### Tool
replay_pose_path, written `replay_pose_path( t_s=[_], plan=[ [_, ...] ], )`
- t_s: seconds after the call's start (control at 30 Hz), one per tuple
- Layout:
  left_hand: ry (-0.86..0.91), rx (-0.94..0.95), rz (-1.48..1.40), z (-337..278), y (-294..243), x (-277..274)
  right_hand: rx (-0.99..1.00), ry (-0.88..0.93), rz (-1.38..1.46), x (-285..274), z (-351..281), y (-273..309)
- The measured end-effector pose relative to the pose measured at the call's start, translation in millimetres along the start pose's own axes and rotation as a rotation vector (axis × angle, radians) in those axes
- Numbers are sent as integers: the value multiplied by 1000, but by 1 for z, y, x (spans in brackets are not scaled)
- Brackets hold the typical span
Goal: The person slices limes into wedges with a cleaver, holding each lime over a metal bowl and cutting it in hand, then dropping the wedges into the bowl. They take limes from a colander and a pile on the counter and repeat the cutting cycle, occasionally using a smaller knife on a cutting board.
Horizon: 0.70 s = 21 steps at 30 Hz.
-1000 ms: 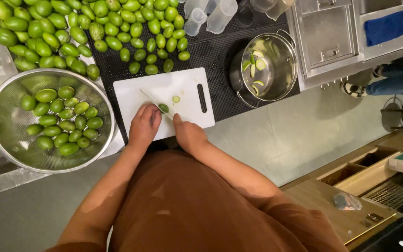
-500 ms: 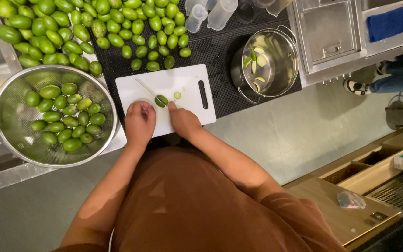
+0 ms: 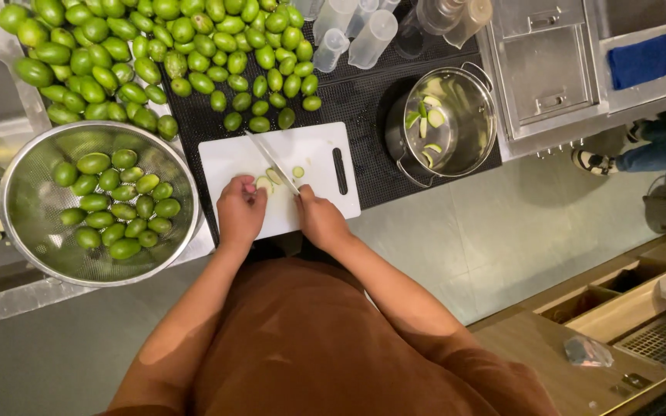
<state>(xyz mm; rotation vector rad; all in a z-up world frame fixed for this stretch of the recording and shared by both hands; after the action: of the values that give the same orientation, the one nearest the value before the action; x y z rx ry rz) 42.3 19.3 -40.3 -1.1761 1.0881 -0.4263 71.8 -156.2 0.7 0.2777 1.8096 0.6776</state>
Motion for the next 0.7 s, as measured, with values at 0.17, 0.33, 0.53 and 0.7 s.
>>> replay_pose_path(
  t_s=[0.17, 0.33, 0.53, 0.7],
  plan=[
    [12, -112, -62, -2, 7, 0, 47, -13, 14, -6, -20, 0],
    [3, -155, -99, -2, 10, 0, 51, 16, 32, -2, -29, 8],
    [29, -52, -57, 1, -6, 0, 89, 19, 12, 6, -30, -1],
    [25, -76, -99, 1, 8, 5, 72, 4, -14, 6, -30, -1]
  ],
)
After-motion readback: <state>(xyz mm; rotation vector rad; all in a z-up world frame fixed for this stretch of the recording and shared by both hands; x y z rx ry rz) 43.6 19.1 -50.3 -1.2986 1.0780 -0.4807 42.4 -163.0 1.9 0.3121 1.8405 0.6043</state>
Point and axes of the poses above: each hand's wrist, its own z-axis towards the middle knuckle, its own x-axis out of the palm, y = z × x, the point moved 4 cm from there along z, towards the middle knuckle, and after that the axes turned 10 degrees about -y, right-handed, at the moved point
